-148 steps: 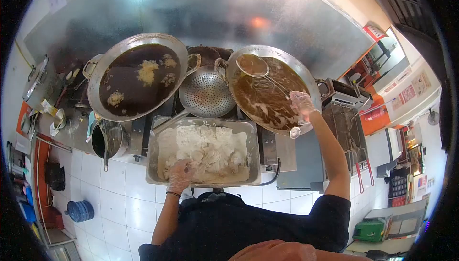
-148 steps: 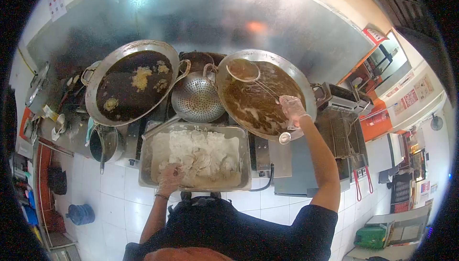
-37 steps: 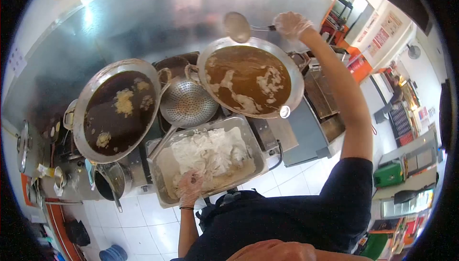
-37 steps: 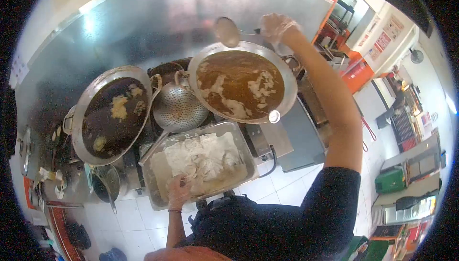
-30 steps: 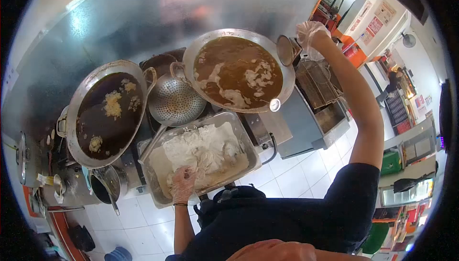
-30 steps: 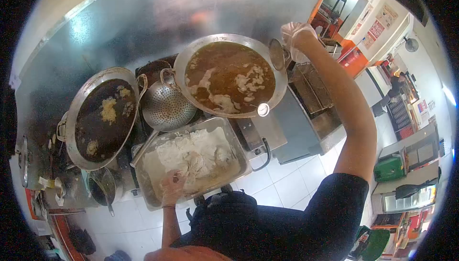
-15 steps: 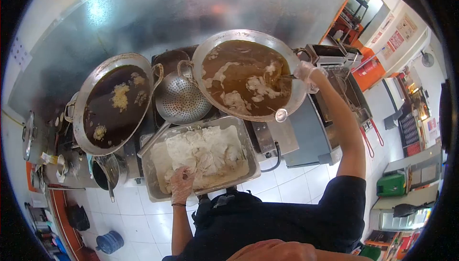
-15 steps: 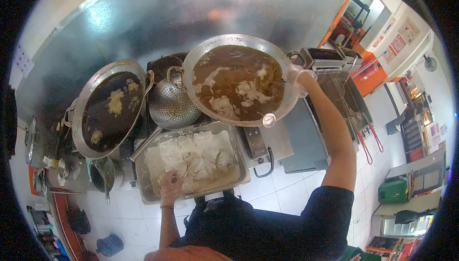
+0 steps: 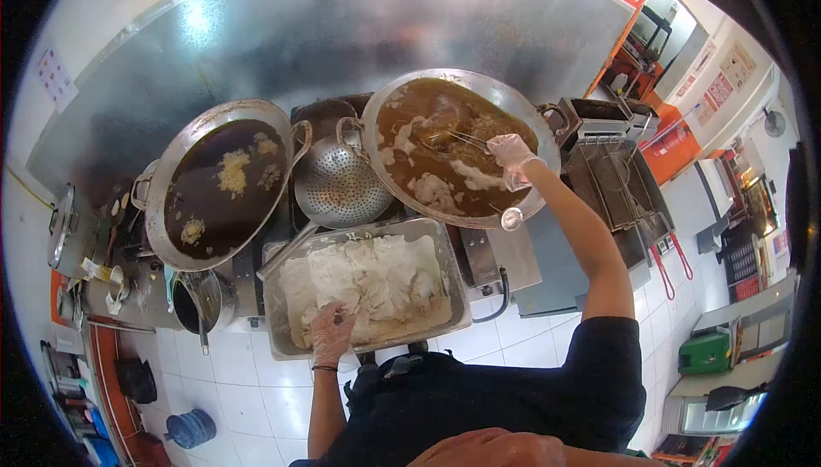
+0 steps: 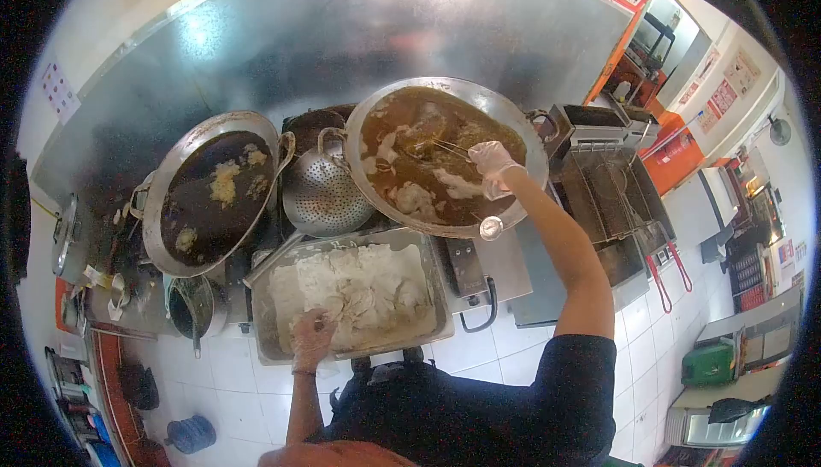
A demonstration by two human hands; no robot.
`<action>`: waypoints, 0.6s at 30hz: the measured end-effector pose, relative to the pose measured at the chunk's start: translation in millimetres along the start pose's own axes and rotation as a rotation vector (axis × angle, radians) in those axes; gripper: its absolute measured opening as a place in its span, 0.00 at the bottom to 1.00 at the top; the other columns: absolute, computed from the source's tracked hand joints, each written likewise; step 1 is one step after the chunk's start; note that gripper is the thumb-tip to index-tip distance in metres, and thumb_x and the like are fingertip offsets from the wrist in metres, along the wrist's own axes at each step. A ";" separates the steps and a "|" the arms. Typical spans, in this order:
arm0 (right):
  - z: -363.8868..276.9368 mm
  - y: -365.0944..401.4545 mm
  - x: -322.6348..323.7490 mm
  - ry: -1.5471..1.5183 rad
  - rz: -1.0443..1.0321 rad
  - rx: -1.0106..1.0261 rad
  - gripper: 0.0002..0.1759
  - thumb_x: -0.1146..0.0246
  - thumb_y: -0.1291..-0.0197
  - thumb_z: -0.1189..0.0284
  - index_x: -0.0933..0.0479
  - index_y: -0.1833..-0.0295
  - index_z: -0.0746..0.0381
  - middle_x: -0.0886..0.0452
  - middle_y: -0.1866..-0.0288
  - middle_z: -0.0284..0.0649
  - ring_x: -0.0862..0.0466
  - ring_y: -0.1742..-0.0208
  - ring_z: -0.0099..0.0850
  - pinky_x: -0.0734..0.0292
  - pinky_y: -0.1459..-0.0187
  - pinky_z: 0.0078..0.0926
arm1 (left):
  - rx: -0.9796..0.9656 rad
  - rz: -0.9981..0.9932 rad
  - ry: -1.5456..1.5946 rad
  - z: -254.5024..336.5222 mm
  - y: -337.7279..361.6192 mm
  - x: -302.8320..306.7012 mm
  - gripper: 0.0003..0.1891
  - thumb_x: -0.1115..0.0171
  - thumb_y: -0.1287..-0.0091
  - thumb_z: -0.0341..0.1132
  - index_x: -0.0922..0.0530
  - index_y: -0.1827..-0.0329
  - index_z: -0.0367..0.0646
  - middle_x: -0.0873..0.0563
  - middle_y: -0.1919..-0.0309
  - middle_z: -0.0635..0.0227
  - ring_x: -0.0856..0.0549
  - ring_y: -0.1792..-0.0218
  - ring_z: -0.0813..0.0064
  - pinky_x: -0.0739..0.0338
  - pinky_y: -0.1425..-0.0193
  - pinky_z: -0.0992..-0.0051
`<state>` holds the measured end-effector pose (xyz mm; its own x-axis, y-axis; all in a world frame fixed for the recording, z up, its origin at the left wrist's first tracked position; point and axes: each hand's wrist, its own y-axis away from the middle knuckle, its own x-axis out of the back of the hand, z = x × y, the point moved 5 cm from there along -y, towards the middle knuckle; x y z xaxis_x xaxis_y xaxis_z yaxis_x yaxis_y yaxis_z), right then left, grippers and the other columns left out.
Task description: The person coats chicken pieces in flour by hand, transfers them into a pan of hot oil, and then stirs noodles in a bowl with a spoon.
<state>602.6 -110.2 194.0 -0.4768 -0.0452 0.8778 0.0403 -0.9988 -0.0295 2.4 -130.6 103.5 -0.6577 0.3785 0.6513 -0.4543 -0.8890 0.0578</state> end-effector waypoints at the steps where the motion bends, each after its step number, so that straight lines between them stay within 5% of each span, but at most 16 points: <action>1: 5.1 -1.0 -22.2 -0.395 0.070 -0.083 0.06 0.30 0.43 0.68 0.20 0.62 0.54 0.20 0.67 0.27 0.18 0.65 0.27 0.24 0.62 0.27 | -0.005 0.005 0.007 -3.1 0.8 -1.2 0.20 0.26 0.40 0.39 0.17 0.45 0.45 0.11 0.55 0.59 0.11 0.60 0.66 0.16 0.53 0.66; 4: 13.1 0.2 -49.7 -1.376 0.159 -0.426 0.06 0.32 0.36 0.66 0.19 0.61 0.55 0.24 0.71 0.24 0.25 0.71 0.21 0.28 0.68 0.24 | -0.034 0.010 0.035 -5.9 1.8 0.3 0.20 0.26 0.40 0.38 0.17 0.46 0.44 0.12 0.56 0.59 0.11 0.61 0.65 0.16 0.54 0.66; 6: -11.1 14.4 3.9 -1.741 0.052 -0.803 0.10 0.28 0.38 0.66 0.17 0.55 0.58 0.20 0.68 0.25 0.23 0.70 0.21 0.27 0.67 0.23 | -0.051 0.022 0.047 -7.9 2.4 1.4 0.19 0.25 0.41 0.37 0.17 0.47 0.44 0.12 0.57 0.59 0.12 0.62 0.64 0.17 0.54 0.65; 9: -28.4 18.6 39.2 -1.759 0.152 -0.774 0.12 0.40 0.28 0.65 0.24 0.69 0.51 0.35 0.75 0.21 0.37 0.75 0.16 0.44 0.73 0.22 | -0.083 0.052 0.045 -15.2 2.2 -0.7 0.20 0.24 0.44 0.38 0.16 0.49 0.43 0.12 0.59 0.59 0.13 0.64 0.61 0.18 0.54 0.62; 18: -34.8 19.3 62.3 -1.716 0.222 -0.837 0.09 0.36 0.29 0.63 0.15 0.53 0.54 0.24 0.70 0.22 0.30 0.73 0.17 0.37 0.73 0.20 | -0.094 0.009 0.043 -25.8 3.1 4.7 0.19 0.25 0.43 0.39 0.16 0.51 0.43 0.11 0.62 0.57 0.12 0.61 0.58 0.18 0.53 0.61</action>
<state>543.1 -133.0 231.5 0.7449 -0.6096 0.2711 -0.6486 -0.7569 0.0803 -17.6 -124.9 87.2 -0.6863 0.3834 0.6180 -0.5013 -0.8650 -0.0201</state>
